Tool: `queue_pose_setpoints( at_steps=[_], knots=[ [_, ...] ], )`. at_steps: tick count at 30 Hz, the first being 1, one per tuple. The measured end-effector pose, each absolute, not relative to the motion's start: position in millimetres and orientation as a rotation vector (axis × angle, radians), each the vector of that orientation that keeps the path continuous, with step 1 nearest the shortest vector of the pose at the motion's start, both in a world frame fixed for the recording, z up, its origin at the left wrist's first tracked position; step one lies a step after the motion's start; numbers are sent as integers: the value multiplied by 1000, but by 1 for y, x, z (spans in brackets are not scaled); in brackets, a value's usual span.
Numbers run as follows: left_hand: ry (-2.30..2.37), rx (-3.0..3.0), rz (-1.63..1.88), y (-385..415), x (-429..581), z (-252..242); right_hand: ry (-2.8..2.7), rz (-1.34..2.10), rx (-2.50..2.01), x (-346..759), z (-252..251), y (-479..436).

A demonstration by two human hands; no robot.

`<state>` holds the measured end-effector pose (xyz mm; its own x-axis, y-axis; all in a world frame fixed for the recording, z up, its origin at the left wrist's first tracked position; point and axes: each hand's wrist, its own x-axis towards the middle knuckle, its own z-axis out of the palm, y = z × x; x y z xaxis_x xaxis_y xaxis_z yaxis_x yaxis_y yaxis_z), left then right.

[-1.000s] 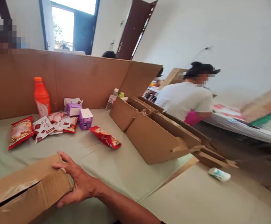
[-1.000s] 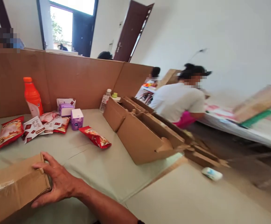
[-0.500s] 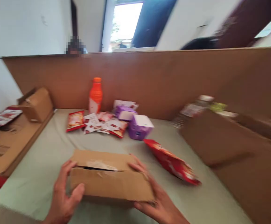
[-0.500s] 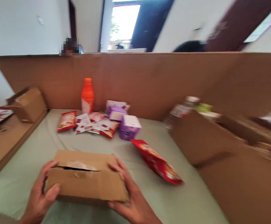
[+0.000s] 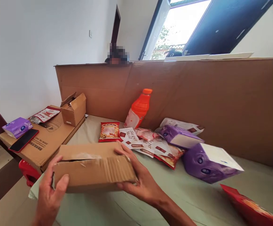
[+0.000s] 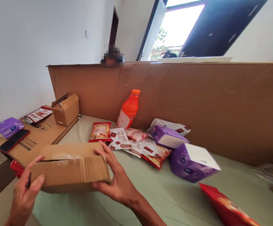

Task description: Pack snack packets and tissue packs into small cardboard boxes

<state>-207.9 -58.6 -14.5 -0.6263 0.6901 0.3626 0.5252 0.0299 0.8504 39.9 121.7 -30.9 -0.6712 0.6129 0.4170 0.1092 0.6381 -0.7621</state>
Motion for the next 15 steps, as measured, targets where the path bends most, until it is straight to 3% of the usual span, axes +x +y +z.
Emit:
queue_pose_setpoints(
  at_steps=[7,15],
  knots=[
    [2698,829,1920,-69,-285,25,-2177,1124,-49,-135,26,168],
    [2987,1238,1554,-52,-352,-16,-1851,1336,-405,-248,-62,164]
  ],
)
